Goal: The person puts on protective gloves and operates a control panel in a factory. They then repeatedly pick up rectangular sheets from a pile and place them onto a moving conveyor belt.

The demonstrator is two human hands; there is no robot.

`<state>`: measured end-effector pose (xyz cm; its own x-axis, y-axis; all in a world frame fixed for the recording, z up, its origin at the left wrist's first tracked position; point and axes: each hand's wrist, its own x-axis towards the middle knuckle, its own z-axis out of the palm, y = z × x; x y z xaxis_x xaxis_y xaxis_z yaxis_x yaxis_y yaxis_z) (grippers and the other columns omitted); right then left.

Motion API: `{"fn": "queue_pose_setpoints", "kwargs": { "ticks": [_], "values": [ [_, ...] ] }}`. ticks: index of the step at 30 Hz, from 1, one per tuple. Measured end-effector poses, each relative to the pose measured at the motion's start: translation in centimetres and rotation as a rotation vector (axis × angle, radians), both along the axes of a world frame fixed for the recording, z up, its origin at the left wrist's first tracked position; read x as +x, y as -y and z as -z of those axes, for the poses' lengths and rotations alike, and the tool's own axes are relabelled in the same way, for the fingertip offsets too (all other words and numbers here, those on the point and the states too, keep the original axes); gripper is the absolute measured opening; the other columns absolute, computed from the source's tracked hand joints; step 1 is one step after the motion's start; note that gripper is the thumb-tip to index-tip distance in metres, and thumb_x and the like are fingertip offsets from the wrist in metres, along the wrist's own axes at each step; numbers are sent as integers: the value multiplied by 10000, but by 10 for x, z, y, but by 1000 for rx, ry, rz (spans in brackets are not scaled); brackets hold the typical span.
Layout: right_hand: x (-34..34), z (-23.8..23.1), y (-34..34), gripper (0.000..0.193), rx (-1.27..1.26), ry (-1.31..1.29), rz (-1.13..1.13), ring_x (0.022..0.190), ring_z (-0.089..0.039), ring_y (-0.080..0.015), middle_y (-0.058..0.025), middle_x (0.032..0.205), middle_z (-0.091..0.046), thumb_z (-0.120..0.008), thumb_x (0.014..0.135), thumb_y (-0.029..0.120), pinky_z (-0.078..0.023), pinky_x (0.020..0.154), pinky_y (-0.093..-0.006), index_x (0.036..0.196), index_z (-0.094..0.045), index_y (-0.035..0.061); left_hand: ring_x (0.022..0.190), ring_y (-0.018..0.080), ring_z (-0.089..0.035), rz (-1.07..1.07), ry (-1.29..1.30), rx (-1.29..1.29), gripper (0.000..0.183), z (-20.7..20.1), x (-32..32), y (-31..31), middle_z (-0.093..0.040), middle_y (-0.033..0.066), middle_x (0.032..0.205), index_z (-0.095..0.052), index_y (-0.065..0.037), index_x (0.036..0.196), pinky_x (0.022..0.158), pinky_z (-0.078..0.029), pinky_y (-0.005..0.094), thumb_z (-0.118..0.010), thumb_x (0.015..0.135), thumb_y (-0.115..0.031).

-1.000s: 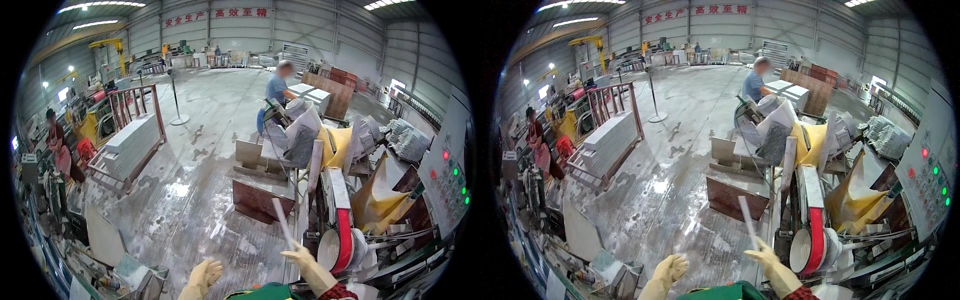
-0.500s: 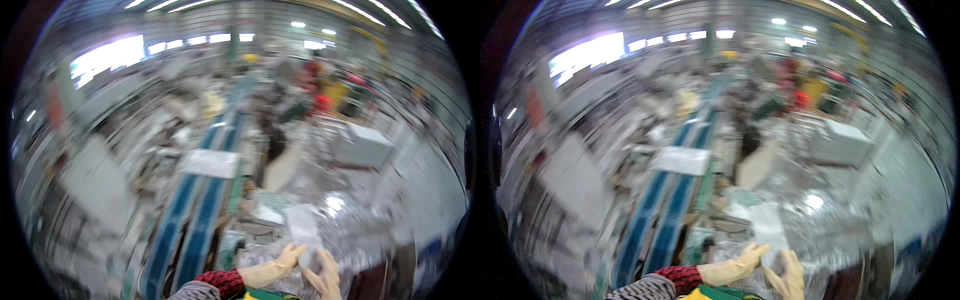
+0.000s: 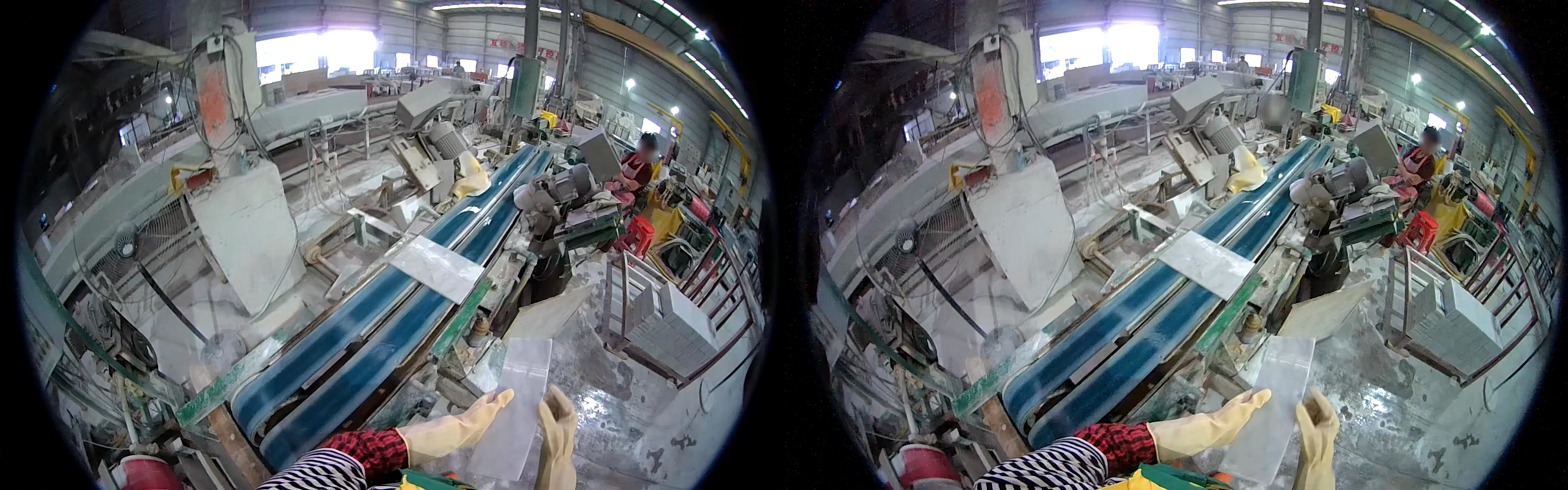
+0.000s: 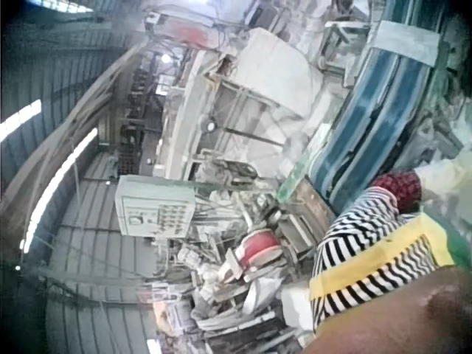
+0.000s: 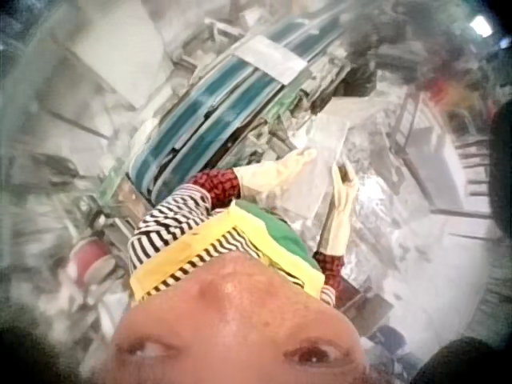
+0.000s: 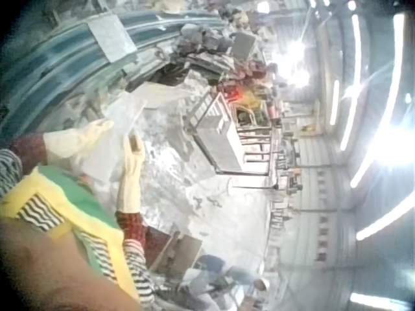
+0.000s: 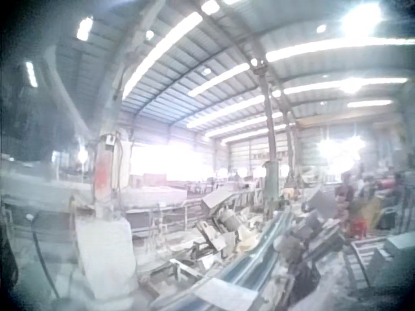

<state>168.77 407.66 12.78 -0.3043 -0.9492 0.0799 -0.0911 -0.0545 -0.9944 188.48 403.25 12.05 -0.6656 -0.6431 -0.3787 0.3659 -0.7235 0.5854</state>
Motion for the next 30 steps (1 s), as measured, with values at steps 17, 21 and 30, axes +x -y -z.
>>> {"fn": "queue_pose_setpoints", "kwargs": {
  "ticks": [17,21,30],
  "values": [
    [-70,13,-28,562,395,461,-417,843,-614,-107,-53,1101,-694,-714,918,100,-529,844,-320,1431,-536,-43,1061,262,-653,-518,306,2,348,29,-63,44,-673,106,1205,-579,-73,1307,919,-551,440,-537,1065,-319],
    [-71,6,-10,669,212,731,-418,1155,-613,-163,-104,1400,-582,-641,975,100,-477,1037,-310,1552,-338,-48,1091,228,-644,-362,284,-153,397,19,-64,39,-655,84,1257,-529,-75,1393,940,-536,419,-543,1068,-303],
    [-50,11,2,618,229,681,-259,1304,-535,-202,-123,1462,-546,-672,960,102,-419,1100,-335,1506,-428,-53,1116,178,-625,-432,230,-157,446,9,-51,97,-667,61,1251,-596,-24,1335,979,-490,315,-653,1012,-327]
  ]
}}
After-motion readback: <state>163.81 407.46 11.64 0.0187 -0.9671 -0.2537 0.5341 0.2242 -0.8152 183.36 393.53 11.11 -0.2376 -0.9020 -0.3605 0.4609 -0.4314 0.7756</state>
